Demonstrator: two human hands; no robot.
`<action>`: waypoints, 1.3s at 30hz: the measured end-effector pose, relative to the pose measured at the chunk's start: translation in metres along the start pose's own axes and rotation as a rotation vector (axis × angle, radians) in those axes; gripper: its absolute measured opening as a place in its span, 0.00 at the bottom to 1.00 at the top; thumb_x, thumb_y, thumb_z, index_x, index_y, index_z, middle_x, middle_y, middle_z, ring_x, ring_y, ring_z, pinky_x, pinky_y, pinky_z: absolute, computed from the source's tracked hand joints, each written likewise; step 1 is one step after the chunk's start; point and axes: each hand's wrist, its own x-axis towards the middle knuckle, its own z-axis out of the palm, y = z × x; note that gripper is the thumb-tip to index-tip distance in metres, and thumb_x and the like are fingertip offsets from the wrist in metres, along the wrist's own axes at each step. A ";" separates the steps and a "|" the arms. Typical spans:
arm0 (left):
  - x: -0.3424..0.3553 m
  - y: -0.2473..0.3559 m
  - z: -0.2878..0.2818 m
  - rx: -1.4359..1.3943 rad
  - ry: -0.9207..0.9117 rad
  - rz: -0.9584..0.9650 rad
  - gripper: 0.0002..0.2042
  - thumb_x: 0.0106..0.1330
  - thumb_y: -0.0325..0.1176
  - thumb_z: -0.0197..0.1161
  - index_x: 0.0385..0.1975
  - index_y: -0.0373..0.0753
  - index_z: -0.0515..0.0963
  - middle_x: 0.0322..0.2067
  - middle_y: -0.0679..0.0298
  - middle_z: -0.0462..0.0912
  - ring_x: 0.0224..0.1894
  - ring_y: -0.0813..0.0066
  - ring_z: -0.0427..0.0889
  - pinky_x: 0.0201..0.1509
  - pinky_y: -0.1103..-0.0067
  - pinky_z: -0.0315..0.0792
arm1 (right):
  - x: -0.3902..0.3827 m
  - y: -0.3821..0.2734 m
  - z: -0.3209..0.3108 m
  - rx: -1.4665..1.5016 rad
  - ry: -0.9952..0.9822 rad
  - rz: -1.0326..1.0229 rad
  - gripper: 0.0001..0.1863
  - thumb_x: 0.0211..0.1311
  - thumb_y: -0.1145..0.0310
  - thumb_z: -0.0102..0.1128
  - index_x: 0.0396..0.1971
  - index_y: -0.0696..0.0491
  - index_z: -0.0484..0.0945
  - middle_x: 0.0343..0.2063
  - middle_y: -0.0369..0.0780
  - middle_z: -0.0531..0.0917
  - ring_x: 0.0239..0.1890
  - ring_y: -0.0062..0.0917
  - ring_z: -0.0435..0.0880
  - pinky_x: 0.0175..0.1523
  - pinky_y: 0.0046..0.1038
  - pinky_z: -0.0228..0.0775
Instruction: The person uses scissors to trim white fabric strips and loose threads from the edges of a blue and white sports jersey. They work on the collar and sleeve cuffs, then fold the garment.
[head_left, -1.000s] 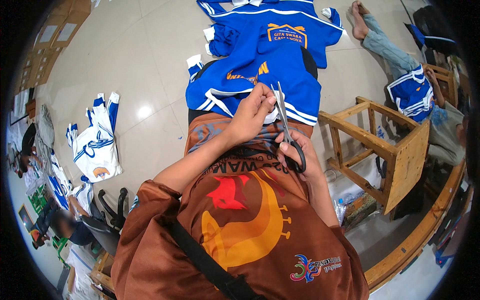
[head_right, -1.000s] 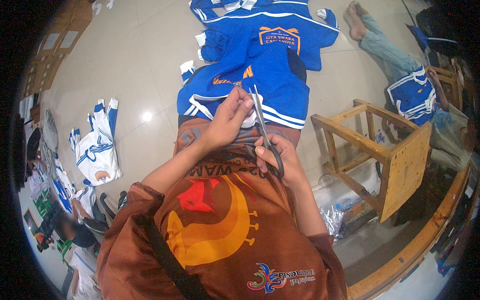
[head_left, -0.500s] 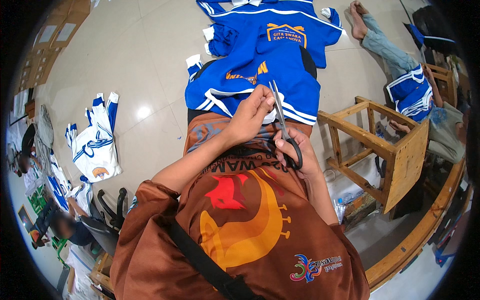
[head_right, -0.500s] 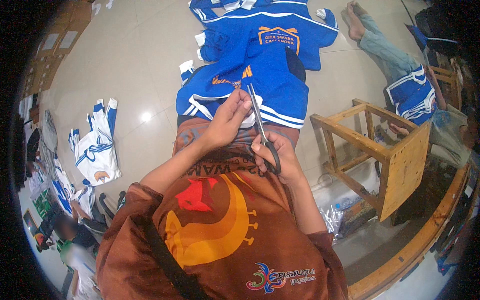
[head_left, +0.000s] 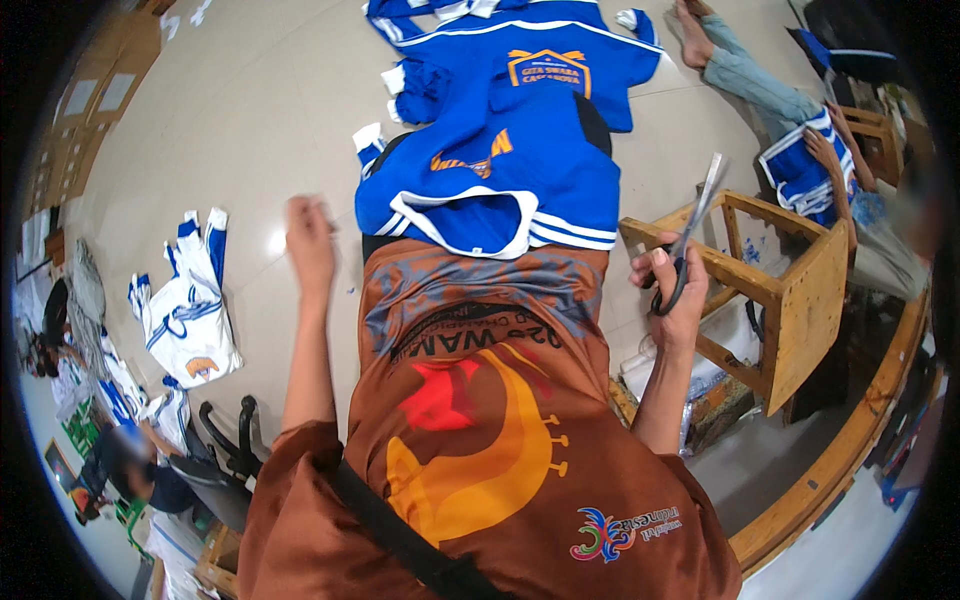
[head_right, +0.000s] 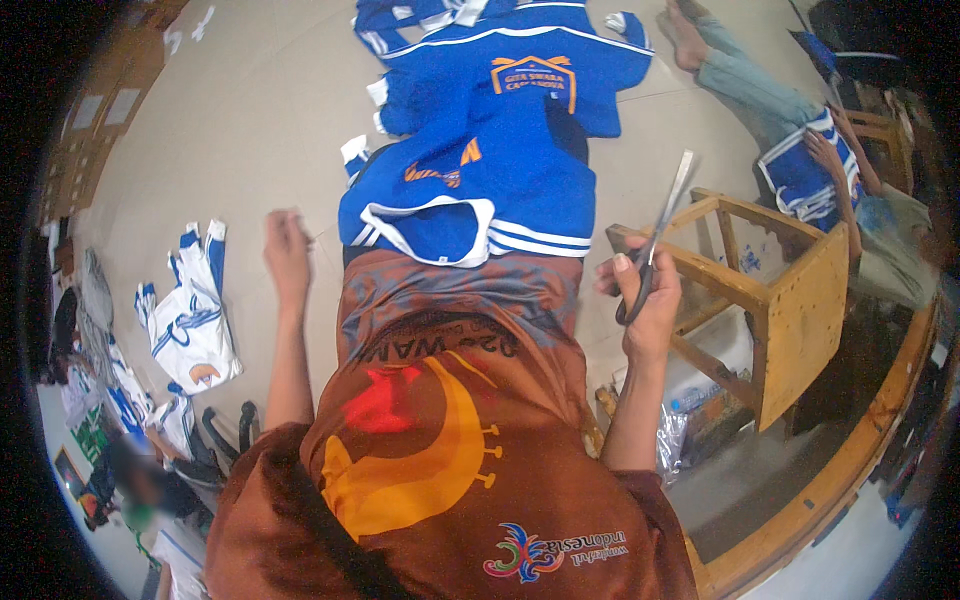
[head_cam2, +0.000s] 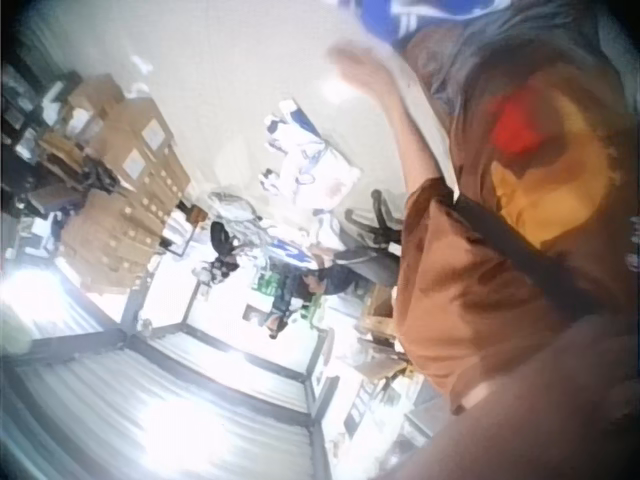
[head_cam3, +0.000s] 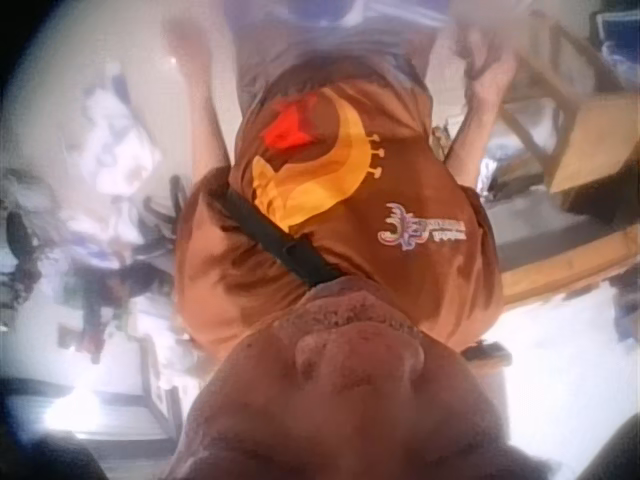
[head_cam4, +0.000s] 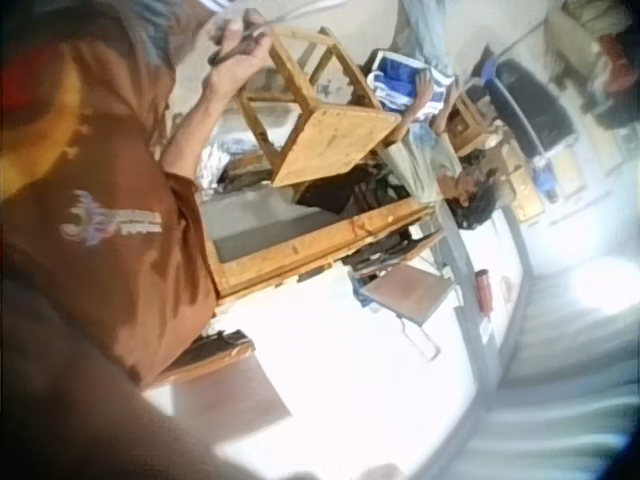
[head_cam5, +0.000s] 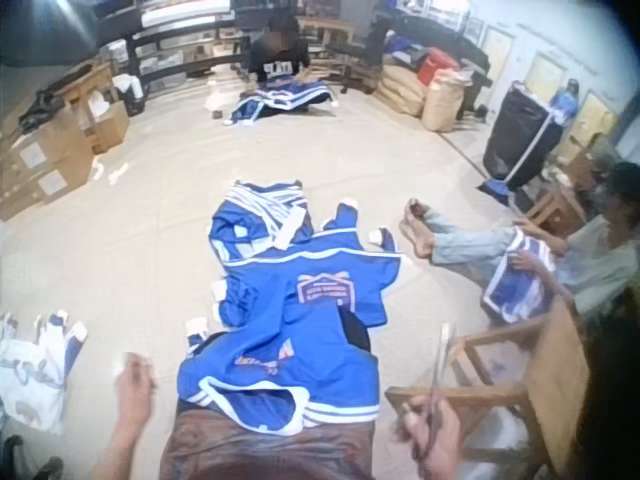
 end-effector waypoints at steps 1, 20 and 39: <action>0.000 -0.027 -0.015 0.087 0.040 0.014 0.19 0.76 0.34 0.63 0.61 0.34 0.70 0.35 0.57 0.84 0.32 0.71 0.82 0.39 0.75 0.77 | 0.004 0.003 -0.009 -0.113 0.122 -0.041 0.23 0.61 0.73 0.75 0.53 0.56 0.74 0.34 0.43 0.87 0.37 0.25 0.86 0.44 0.29 0.79; 0.054 0.017 0.009 0.037 0.002 0.327 0.08 0.77 0.23 0.52 0.49 0.35 0.76 0.31 0.51 0.81 0.33 0.62 0.83 0.40 0.72 0.76 | 0.094 0.001 0.023 -0.484 0.238 -0.681 0.14 0.62 0.75 0.71 0.46 0.58 0.78 0.32 0.36 0.84 0.37 0.16 0.82 0.48 0.24 0.76; 0.211 0.287 -0.205 0.208 0.181 1.114 0.17 0.66 0.22 0.69 0.54 0.36 0.80 0.47 0.58 0.86 0.51 0.69 0.85 0.57 0.73 0.78 | 0.188 -0.302 0.022 -0.242 0.070 -1.068 0.24 0.62 0.68 0.77 0.55 0.56 0.78 0.41 0.39 0.88 0.42 0.18 0.85 0.48 0.20 0.75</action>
